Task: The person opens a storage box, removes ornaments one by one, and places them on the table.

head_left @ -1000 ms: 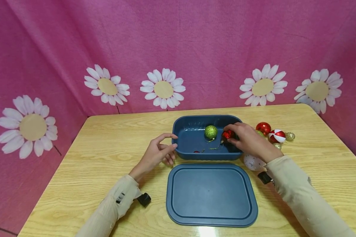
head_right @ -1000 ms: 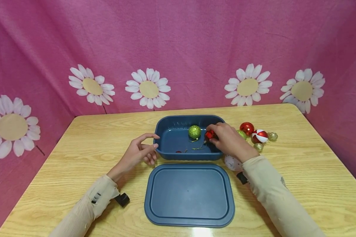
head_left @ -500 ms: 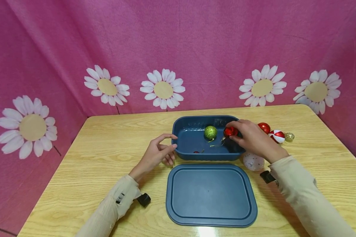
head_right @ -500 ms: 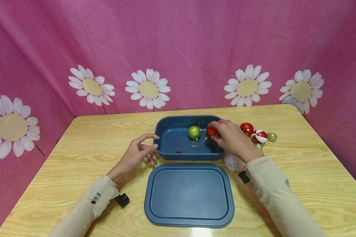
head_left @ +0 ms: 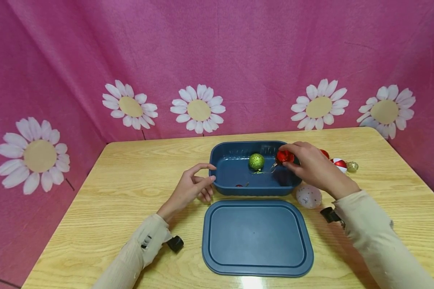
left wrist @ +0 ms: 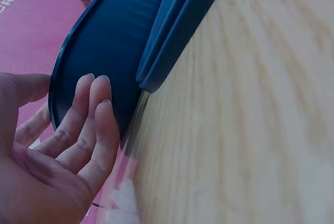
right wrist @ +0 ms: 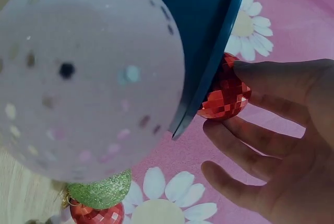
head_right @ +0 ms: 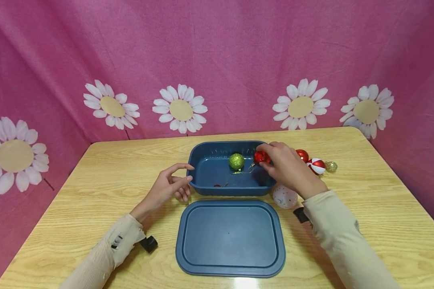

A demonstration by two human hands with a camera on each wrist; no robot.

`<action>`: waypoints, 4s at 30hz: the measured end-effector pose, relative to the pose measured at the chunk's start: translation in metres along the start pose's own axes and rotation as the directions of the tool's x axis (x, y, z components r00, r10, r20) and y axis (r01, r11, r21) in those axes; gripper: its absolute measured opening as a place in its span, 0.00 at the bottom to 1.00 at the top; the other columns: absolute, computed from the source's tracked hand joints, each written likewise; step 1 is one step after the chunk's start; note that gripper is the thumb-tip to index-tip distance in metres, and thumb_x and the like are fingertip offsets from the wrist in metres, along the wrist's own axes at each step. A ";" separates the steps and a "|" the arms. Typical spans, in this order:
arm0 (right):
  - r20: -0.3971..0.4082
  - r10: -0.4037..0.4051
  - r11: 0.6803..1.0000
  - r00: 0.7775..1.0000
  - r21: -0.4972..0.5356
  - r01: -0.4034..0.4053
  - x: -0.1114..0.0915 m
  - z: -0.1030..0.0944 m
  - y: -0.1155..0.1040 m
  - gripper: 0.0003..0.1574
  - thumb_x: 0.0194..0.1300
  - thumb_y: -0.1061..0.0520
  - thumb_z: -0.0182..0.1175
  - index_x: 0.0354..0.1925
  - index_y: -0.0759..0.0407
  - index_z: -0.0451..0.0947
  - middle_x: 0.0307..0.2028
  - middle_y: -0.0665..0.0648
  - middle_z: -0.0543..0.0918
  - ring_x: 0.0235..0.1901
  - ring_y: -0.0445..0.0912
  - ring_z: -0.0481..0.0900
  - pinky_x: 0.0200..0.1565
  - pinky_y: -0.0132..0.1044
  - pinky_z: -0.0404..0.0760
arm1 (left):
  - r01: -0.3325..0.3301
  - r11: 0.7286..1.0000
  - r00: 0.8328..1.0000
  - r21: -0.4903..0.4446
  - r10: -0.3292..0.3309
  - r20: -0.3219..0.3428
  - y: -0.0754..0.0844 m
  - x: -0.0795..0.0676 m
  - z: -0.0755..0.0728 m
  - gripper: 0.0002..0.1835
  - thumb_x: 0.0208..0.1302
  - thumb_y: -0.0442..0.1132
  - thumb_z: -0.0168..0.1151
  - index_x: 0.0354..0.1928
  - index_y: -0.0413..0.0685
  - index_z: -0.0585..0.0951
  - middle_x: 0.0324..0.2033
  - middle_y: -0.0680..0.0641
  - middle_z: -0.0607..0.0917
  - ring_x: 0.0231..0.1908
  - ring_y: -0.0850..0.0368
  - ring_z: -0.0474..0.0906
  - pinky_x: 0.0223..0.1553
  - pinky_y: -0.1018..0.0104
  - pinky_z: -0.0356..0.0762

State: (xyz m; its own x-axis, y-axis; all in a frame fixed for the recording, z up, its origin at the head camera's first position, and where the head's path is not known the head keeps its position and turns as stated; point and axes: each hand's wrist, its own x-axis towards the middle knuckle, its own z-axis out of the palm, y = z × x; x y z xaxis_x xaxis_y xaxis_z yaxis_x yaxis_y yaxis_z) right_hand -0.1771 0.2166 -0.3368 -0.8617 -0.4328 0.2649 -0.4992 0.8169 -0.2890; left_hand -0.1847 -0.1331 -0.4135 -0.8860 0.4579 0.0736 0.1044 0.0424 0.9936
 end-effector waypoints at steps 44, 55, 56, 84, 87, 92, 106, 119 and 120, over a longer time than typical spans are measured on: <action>-0.090 0.024 1.000 0.996 0.005 -0.024 -0.050 -0.031 0.029 0.29 0.56 0.62 0.74 0.55 0.66 0.78 0.44 0.65 0.84 0.40 0.56 0.81 0.40 0.56 0.83 | -0.005 1.000 1.000 -0.021 0.005 0.006 -0.001 0.000 -0.001 0.22 0.73 0.37 0.58 0.65 0.37 0.70 0.24 0.29 0.82 0.17 0.50 0.80 0.22 0.56 0.84; 0.037 0.079 0.997 0.996 -0.003 -0.078 -0.059 -0.036 0.044 0.24 0.54 0.63 0.75 0.50 0.65 0.81 0.40 0.60 0.86 0.40 0.53 0.82 0.40 0.52 0.84 | 0.000 1.000 1.000 -0.008 0.000 0.000 -0.001 0.001 0.000 0.22 0.73 0.37 0.59 0.65 0.37 0.71 0.24 0.27 0.81 0.17 0.50 0.80 0.22 0.58 0.84; 0.050 0.085 0.996 0.995 -0.004 -0.085 -0.060 -0.035 0.045 0.24 0.54 0.63 0.75 0.49 0.66 0.81 0.40 0.60 0.86 0.40 0.54 0.83 0.41 0.54 0.84 | 0.000 1.000 1.000 -0.011 0.000 0.000 -0.001 0.001 0.000 0.22 0.73 0.37 0.59 0.65 0.37 0.71 0.24 0.27 0.81 0.17 0.50 0.80 0.22 0.58 0.84; 0.194 0.147 0.989 0.970 0.001 -0.150 -0.057 -0.006 0.060 0.24 0.52 0.64 0.75 0.47 0.68 0.79 0.33 0.57 0.84 0.32 0.49 0.80 0.36 0.45 0.84 | -0.004 1.000 1.000 -0.024 0.004 0.001 -0.002 0.000 0.000 0.22 0.73 0.37 0.59 0.65 0.38 0.71 0.24 0.28 0.81 0.18 0.51 0.80 0.23 0.59 0.84; 0.199 0.148 0.989 0.969 -0.006 -0.150 -0.057 -0.005 0.060 0.25 0.52 0.64 0.75 0.48 0.68 0.79 0.33 0.56 0.84 0.32 0.48 0.80 0.35 0.44 0.84 | -0.001 1.000 1.000 -0.028 0.001 0.000 -0.002 0.000 -0.001 0.22 0.73 0.37 0.59 0.64 0.38 0.71 0.24 0.28 0.82 0.18 0.51 0.80 0.22 0.59 0.84; 0.203 0.151 0.988 0.967 -0.010 -0.152 -0.055 -0.008 0.059 0.24 0.54 0.63 0.74 0.48 0.69 0.78 0.30 0.54 0.81 0.29 0.48 0.76 0.32 0.41 0.80 | 0.001 1.000 1.000 -0.027 -0.001 -0.001 -0.002 0.000 -0.001 0.22 0.73 0.37 0.59 0.64 0.38 0.71 0.23 0.29 0.82 0.17 0.50 0.80 0.22 0.58 0.84; 0.147 0.146 0.989 0.978 -0.019 -0.145 -0.058 -0.020 0.053 0.19 0.58 0.64 0.71 0.47 0.69 0.79 0.35 0.61 0.85 0.34 0.52 0.82 0.37 0.49 0.85 | 0.007 0.999 1.000 -0.041 -0.007 0.005 -0.001 0.001 -0.001 0.22 0.73 0.37 0.58 0.65 0.37 0.70 0.22 0.31 0.82 0.17 0.50 0.79 0.22 0.58 0.84; 0.051 0.100 0.995 0.994 -0.025 -0.098 -0.054 -0.027 0.040 0.22 0.56 0.65 0.72 0.49 0.70 0.79 0.41 0.67 0.85 0.33 0.51 0.81 0.37 0.50 0.86 | -0.005 1.000 1.000 -0.030 0.005 -0.001 -0.002 -0.002 -0.003 0.22 0.73 0.36 0.58 0.65 0.37 0.70 0.23 0.30 0.82 0.17 0.51 0.80 0.22 0.58 0.84; 0.046 0.099 0.995 0.994 -0.029 -0.097 -0.054 -0.027 0.039 0.22 0.56 0.65 0.72 0.49 0.70 0.79 0.41 0.66 0.85 0.33 0.50 0.81 0.36 0.49 0.86 | -0.005 1.000 1.000 -0.030 0.005 0.003 -0.003 -0.001 -0.002 0.22 0.73 0.37 0.58 0.65 0.37 0.70 0.23 0.30 0.82 0.17 0.51 0.80 0.22 0.58 0.84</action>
State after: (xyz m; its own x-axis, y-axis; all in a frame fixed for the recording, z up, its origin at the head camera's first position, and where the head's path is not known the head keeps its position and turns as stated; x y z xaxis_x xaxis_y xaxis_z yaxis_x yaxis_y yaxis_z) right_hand -0.1480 0.2824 -0.3374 -0.9100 -0.3671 0.1928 -0.4100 0.8659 -0.2866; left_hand -0.1848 -0.1360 -0.4160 -0.8842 0.4606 0.0779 0.0947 0.0135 0.9954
